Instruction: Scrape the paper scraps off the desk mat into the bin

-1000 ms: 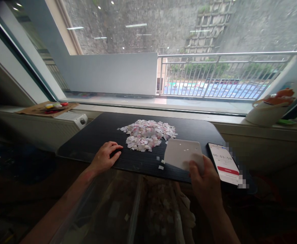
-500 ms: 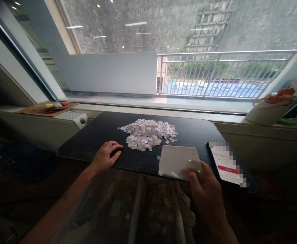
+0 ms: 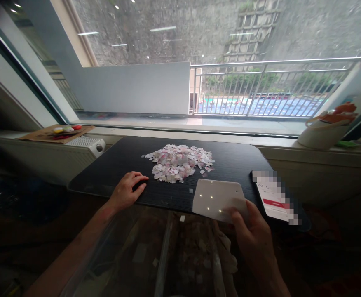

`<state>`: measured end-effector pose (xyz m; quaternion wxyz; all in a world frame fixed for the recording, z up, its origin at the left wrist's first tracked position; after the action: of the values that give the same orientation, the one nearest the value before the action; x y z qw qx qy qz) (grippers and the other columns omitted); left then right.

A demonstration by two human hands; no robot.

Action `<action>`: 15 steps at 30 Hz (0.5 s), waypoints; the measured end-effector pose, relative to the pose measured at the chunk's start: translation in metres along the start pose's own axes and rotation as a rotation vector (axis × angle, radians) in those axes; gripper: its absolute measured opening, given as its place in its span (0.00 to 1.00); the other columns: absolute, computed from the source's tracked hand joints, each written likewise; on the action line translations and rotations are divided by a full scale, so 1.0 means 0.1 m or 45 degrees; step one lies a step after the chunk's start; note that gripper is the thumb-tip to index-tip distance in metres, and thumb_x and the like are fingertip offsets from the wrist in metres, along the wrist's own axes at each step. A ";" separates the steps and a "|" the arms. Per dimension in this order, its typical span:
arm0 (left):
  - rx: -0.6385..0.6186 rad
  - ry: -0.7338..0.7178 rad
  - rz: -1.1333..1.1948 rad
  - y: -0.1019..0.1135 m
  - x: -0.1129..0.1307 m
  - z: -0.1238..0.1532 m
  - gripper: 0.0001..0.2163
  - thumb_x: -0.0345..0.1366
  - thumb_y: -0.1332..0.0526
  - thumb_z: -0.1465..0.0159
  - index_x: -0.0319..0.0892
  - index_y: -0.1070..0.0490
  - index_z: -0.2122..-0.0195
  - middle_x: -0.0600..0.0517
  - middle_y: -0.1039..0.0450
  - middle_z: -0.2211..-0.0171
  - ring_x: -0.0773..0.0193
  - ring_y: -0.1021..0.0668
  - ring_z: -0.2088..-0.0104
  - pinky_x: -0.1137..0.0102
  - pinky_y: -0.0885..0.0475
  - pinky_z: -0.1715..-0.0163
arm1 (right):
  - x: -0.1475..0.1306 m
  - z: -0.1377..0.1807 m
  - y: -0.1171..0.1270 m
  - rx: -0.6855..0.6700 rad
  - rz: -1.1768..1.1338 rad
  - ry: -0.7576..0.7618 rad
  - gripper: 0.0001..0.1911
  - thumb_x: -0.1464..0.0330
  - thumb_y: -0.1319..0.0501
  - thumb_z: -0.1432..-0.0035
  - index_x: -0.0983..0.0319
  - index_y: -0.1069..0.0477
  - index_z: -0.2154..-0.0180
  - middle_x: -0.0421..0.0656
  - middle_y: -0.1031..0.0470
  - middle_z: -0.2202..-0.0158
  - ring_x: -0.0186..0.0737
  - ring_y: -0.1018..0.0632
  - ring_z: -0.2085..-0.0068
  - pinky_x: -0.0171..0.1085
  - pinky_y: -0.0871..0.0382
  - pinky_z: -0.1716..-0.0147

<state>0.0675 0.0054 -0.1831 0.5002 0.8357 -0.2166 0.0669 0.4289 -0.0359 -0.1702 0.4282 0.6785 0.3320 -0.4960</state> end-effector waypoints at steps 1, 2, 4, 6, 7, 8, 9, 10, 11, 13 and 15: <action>-0.003 0.001 -0.002 0.00 0.00 0.00 0.13 0.38 0.44 0.35 0.40 0.23 0.57 0.45 0.27 0.59 0.54 0.25 0.55 0.56 0.29 0.50 | -0.01 -0.01 0.00 0.004 -0.002 -0.003 0.20 0.55 0.37 0.48 0.61 0.25 0.57 0.43 0.21 0.68 0.42 0.21 0.71 0.35 0.25 0.77; -0.006 0.002 -0.004 0.00 0.00 0.00 0.13 0.38 0.44 0.35 0.40 0.23 0.57 0.45 0.27 0.59 0.54 0.25 0.55 0.56 0.29 0.50 | -0.01 -0.02 -0.01 0.007 0.000 -0.001 0.20 0.55 0.37 0.48 0.61 0.25 0.57 0.43 0.21 0.68 0.41 0.22 0.71 0.35 0.25 0.77; -0.014 0.004 -0.008 0.00 0.00 -0.01 0.13 0.38 0.45 0.34 0.40 0.23 0.57 0.45 0.27 0.59 0.54 0.25 0.55 0.56 0.29 0.50 | -0.02 -0.06 -0.01 0.003 0.015 0.021 0.20 0.56 0.37 0.47 0.61 0.26 0.57 0.43 0.21 0.68 0.40 0.21 0.72 0.35 0.25 0.77; -0.026 0.002 -0.013 0.01 0.00 -0.02 0.13 0.38 0.45 0.34 0.39 0.23 0.56 0.44 0.27 0.59 0.54 0.25 0.55 0.55 0.29 0.50 | 0.00 -0.08 -0.01 -0.049 0.036 0.080 0.19 0.56 0.37 0.46 0.61 0.25 0.57 0.43 0.19 0.66 0.42 0.20 0.72 0.35 0.24 0.77; -0.036 -0.002 -0.016 0.01 0.00 -0.03 0.14 0.38 0.45 0.34 0.39 0.23 0.56 0.44 0.27 0.58 0.53 0.25 0.55 0.55 0.29 0.51 | 0.03 -0.08 0.00 -0.096 0.054 0.125 0.18 0.57 0.37 0.46 0.61 0.25 0.58 0.44 0.18 0.66 0.42 0.19 0.71 0.35 0.23 0.76; -0.050 -0.010 -0.017 0.02 0.01 -0.03 0.14 0.37 0.45 0.34 0.39 0.23 0.56 0.44 0.27 0.58 0.53 0.25 0.55 0.55 0.29 0.51 | 0.06 -0.06 0.00 -0.147 0.072 0.179 0.17 0.57 0.37 0.46 0.61 0.25 0.58 0.44 0.17 0.66 0.43 0.18 0.70 0.35 0.22 0.75; -0.067 -0.019 -0.017 0.03 0.02 -0.02 0.13 0.37 0.45 0.34 0.39 0.23 0.56 0.44 0.27 0.58 0.53 0.25 0.55 0.55 0.29 0.51 | 0.11 -0.02 0.01 -0.207 0.099 0.238 0.16 0.57 0.36 0.46 0.60 0.25 0.58 0.43 0.17 0.66 0.43 0.17 0.69 0.34 0.21 0.73; -0.088 -0.030 -0.015 0.05 0.04 0.00 0.13 0.37 0.44 0.35 0.39 0.23 0.56 0.43 0.26 0.57 0.53 0.24 0.54 0.55 0.29 0.50 | 0.16 0.03 0.03 -0.235 0.118 0.306 0.15 0.58 0.37 0.45 0.59 0.25 0.59 0.43 0.16 0.66 0.43 0.16 0.69 0.33 0.21 0.71; -0.114 -0.045 -0.016 0.07 0.08 0.03 0.13 0.37 0.44 0.35 0.38 0.23 0.55 0.43 0.26 0.56 0.52 0.24 0.54 0.54 0.29 0.50 | 0.21 0.09 0.05 -0.262 0.139 0.375 0.13 0.59 0.37 0.44 0.59 0.25 0.59 0.41 0.16 0.67 0.42 0.16 0.69 0.32 0.21 0.70; -0.165 -0.089 -0.025 0.12 0.21 0.14 0.13 0.37 0.42 0.36 0.39 0.24 0.53 0.42 0.26 0.52 0.50 0.24 0.50 0.50 0.31 0.46 | 0.31 0.22 0.10 -0.292 0.219 0.513 0.09 0.62 0.38 0.41 0.57 0.25 0.59 0.39 0.15 0.68 0.39 0.16 0.71 0.29 0.22 0.72; -0.214 -0.164 -0.054 0.19 0.41 0.29 0.14 0.35 0.43 0.35 0.40 0.26 0.50 0.41 0.28 0.48 0.48 0.26 0.46 0.43 0.37 0.42 | 0.40 0.33 0.15 -0.354 0.300 0.668 0.08 0.64 0.38 0.40 0.55 0.25 0.59 0.36 0.15 0.68 0.37 0.15 0.71 0.27 0.23 0.72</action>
<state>0.0934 -0.0393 -0.1686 0.5549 0.7977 -0.2356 -0.0160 0.4405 -0.0710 -0.2097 0.4711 0.7520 0.4148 -0.2011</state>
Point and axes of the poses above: each hand's wrist, its own z-axis away from the middle knuckle, its own y-axis out of the back of the hand, x = y × z, the point moved 4 cm from there along -z, towards the middle knuckle
